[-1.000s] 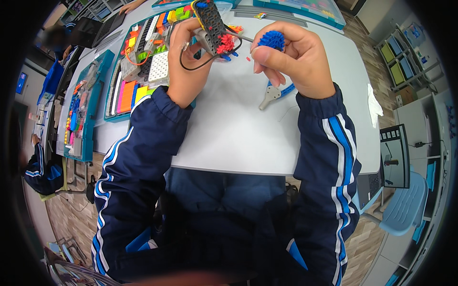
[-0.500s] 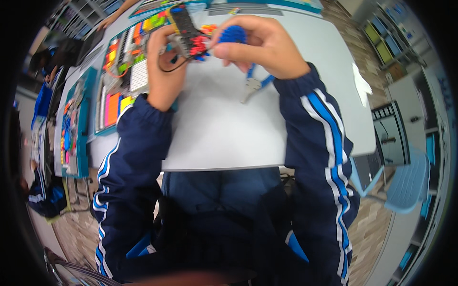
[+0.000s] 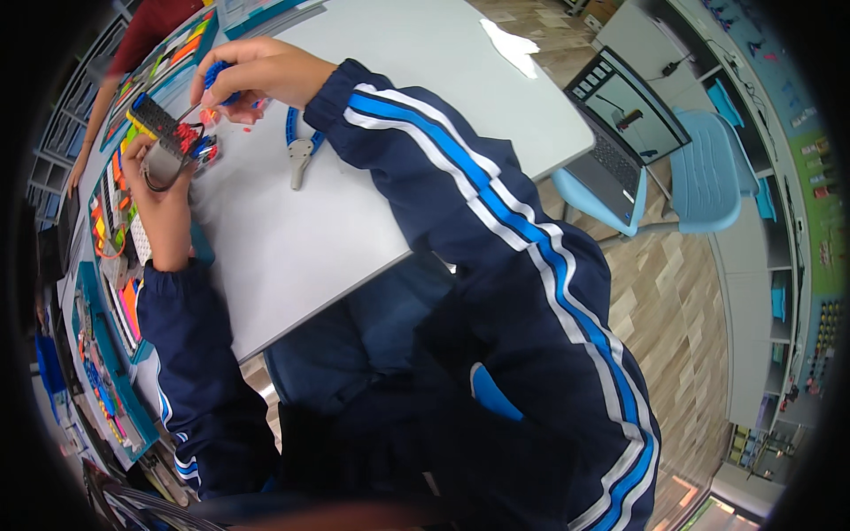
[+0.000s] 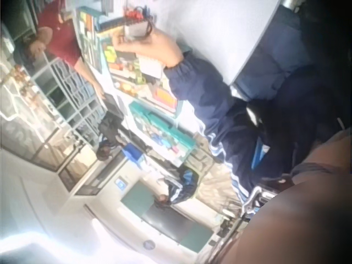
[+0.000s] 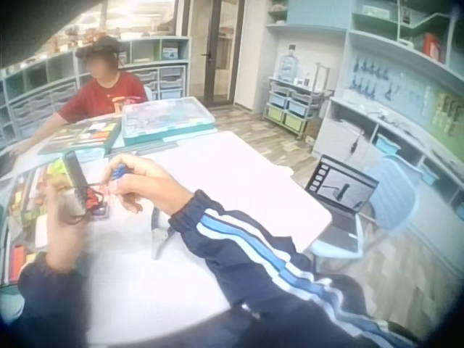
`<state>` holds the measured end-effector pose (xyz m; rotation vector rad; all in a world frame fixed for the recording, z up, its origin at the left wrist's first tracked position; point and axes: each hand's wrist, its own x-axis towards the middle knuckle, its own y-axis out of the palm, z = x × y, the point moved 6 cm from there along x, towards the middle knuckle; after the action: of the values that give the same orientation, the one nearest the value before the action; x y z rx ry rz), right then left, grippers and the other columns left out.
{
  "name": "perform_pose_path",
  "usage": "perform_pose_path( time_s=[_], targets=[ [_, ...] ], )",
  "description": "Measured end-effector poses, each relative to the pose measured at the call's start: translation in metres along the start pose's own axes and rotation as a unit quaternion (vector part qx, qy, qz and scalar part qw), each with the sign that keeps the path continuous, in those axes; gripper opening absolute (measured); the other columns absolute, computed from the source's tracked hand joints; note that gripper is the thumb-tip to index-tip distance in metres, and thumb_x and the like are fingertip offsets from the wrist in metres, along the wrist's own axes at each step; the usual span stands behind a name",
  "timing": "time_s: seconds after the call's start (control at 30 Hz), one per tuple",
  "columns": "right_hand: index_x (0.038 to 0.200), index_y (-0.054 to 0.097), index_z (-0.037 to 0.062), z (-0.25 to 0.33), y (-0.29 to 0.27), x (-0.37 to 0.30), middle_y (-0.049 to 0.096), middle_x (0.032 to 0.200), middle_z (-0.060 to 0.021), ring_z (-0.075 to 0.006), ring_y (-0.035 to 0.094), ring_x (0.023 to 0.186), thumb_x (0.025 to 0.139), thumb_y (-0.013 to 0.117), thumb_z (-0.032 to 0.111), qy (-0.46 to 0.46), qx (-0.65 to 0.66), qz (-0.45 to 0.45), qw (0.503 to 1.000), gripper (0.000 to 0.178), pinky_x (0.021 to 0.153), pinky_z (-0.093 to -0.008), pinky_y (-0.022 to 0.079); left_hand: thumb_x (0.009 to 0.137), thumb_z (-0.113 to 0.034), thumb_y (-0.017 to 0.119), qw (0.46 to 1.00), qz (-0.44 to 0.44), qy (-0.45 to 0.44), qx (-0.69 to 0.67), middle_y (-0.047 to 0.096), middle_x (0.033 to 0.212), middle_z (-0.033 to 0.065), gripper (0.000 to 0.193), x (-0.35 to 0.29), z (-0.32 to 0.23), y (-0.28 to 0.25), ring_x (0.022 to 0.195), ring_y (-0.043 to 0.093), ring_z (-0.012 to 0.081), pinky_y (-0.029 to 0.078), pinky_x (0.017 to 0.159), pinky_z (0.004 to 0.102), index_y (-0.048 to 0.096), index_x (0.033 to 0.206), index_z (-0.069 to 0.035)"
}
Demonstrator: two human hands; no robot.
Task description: The person assembles a small mechanical device using colorful plastic gears, a motor, and a metal rod. They connect the motor to a base, attach a blue gear to the rod, and fit the rod into the motor shaft. The person repeatedly adjusts and tests the assembly, then places it on the table.
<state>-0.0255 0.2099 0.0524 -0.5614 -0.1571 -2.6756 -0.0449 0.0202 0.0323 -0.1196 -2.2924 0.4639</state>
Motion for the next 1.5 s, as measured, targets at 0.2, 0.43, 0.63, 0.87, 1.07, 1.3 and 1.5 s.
perform_pose_path(
  time_s=[0.2,0.43,0.63,0.87,1.07,1.3,1.5],
  targets=[
    [0.099,0.062,-0.0029,-0.006,-0.005,0.006,0.056,0.07,-0.0073,-0.0138,0.052,0.053,0.085,0.059,0.013,-0.015,0.055,-0.018,0.998,0.021,0.052,-0.0253,0.042,0.083,-0.003,0.063,0.93,0.029,-0.185,-0.317,0.046,0.126,0.0109,0.056,0.0,0.012,0.005,0.115,0.05,0.0194,0.038,0.099,0.03,0.034,0.13,-0.004],
    [0.098,0.061,-0.0047,-0.004,-0.001,0.005,0.055,0.069,-0.0079,-0.0146,0.052,0.053,0.085,0.058,0.011,-0.026,0.065,-0.019,0.997,0.02,0.052,-0.026,0.042,0.094,-0.018,0.061,0.898,0.044,-0.233,-0.372,0.059,0.117,0.0106,0.046,0.0,0.016,0.005,0.11,0.056,0.0165,0.039,0.099,0.03,0.041,0.13,0.002],
    [0.098,0.06,-0.0052,-0.004,0.0,0.006,0.055,0.068,-0.0085,-0.0151,0.052,0.052,0.086,0.057,0.011,-0.025,0.089,-0.022,0.995,0.02,0.052,-0.0267,0.043,0.094,-0.02,0.062,0.891,0.044,-0.218,-0.396,0.062,0.112,0.0042,0.034,0.001,0.02,0.006,0.102,0.058,0.0117,0.041,0.092,0.0266,0.052,0.121,-0.002],
    [0.097,0.06,-0.0053,-0.007,-0.002,0.006,0.055,0.067,-0.0089,-0.0155,0.052,0.052,0.085,0.058,0.011,-0.02,0.098,-0.024,0.995,0.02,0.051,-0.0272,0.043,0.093,-0.02,0.062,0.892,0.08,-0.24,-0.376,0.06,0.111,0.0017,0.03,0.002,0.023,0.006,0.107,0.055,0.0121,0.041,0.094,0.0297,0.055,0.119,-0.007],
    [0.099,0.058,-0.0026,-0.007,-0.002,0.005,0.054,0.07,-0.0077,-0.0156,0.049,0.058,0.086,0.058,0.015,-0.003,0.068,-0.023,0.997,0.022,0.057,-0.0281,0.042,0.092,-0.023,0.065,0.896,0.049,-0.229,-0.377,0.062,0.106,0.0026,0.029,0.001,0.019,0.006,0.099,0.056,0.0102,0.041,0.088,0.0265,0.058,0.113,-0.005],
    [0.098,0.059,-0.0021,-0.007,-0.003,0.005,0.053,0.069,-0.0069,-0.0153,0.05,0.058,0.086,0.059,0.016,-0.009,0.075,-0.025,0.997,0.022,0.057,-0.0282,0.042,0.093,-0.024,0.064,0.905,0.071,-0.227,-0.354,0.063,0.11,0.0037,0.033,0.001,0.016,0.01,0.102,0.055,0.0107,0.039,0.095,0.0279,0.058,0.117,-0.003],
    [0.098,0.059,-0.0016,-0.005,-0.005,0.005,0.053,0.07,-0.0069,-0.0155,0.049,0.058,0.086,0.059,0.018,-0.012,0.082,-0.028,0.996,0.022,0.057,-0.0282,0.042,0.093,-0.026,0.064,0.903,0.074,-0.228,-0.356,0.062,0.111,0.0039,0.034,0.001,0.013,0.012,0.102,0.055,0.0108,0.039,0.095,0.028,0.057,0.117,-0.002]
  ],
)
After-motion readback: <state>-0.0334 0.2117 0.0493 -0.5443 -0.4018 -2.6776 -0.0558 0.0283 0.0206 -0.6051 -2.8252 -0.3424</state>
